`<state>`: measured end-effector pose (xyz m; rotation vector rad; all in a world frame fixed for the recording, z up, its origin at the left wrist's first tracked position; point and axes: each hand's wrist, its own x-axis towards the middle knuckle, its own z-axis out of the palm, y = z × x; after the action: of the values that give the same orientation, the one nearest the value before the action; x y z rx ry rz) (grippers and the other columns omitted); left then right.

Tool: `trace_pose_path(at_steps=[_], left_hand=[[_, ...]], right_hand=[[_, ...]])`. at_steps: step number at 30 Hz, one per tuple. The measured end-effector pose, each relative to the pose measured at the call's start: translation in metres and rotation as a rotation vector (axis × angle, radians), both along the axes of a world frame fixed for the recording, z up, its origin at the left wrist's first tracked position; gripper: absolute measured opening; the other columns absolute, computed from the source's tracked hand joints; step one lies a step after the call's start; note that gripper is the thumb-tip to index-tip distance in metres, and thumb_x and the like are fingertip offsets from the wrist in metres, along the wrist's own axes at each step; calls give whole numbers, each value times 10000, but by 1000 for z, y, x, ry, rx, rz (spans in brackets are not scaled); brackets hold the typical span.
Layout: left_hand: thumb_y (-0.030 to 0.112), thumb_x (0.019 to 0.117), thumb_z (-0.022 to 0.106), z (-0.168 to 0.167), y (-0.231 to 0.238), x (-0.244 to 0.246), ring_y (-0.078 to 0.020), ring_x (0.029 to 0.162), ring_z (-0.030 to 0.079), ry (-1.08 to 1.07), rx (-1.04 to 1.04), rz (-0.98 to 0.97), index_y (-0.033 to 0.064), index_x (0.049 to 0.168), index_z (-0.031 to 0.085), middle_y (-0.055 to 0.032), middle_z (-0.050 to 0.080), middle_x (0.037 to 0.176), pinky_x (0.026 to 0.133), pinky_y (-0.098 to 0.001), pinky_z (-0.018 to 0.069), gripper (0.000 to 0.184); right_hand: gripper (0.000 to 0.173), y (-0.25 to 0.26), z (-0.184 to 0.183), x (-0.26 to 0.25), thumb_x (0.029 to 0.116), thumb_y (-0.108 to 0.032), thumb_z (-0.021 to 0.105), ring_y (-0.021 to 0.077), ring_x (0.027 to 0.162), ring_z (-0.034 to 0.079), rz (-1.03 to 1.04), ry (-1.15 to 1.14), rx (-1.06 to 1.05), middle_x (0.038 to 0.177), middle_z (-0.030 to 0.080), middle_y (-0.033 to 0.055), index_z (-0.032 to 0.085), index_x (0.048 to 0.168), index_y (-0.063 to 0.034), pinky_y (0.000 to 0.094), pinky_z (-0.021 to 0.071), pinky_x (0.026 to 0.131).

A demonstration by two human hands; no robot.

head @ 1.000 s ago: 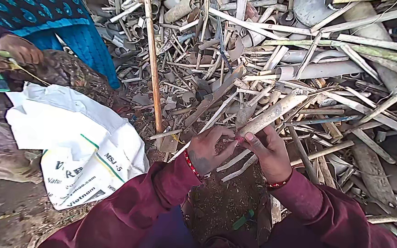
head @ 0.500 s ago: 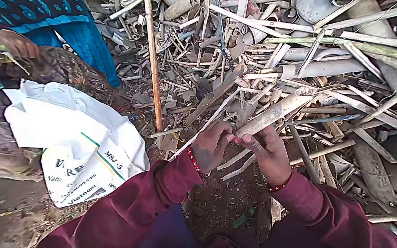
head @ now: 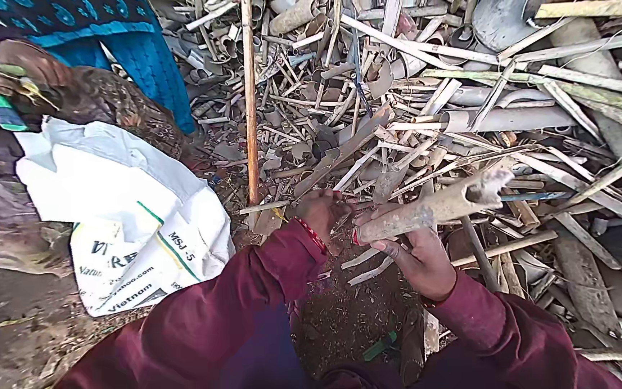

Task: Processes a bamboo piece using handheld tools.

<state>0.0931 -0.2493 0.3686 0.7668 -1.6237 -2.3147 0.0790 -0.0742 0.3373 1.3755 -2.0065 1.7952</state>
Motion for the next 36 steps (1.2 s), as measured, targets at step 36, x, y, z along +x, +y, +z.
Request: trace_pose_path(at_steps=[36], left_hand=[[40, 992, 642, -3, 30, -27, -42, 748, 687, 167, -371, -762, -86, 1121, 639, -101, 694, 941, 759, -201, 583, 180]], right_hand=[[259, 100, 1, 59, 965, -138, 710, 199, 1244, 623, -797, 541, 216, 1215, 646, 170, 524, 1091, -8, 321, 510, 1065]])
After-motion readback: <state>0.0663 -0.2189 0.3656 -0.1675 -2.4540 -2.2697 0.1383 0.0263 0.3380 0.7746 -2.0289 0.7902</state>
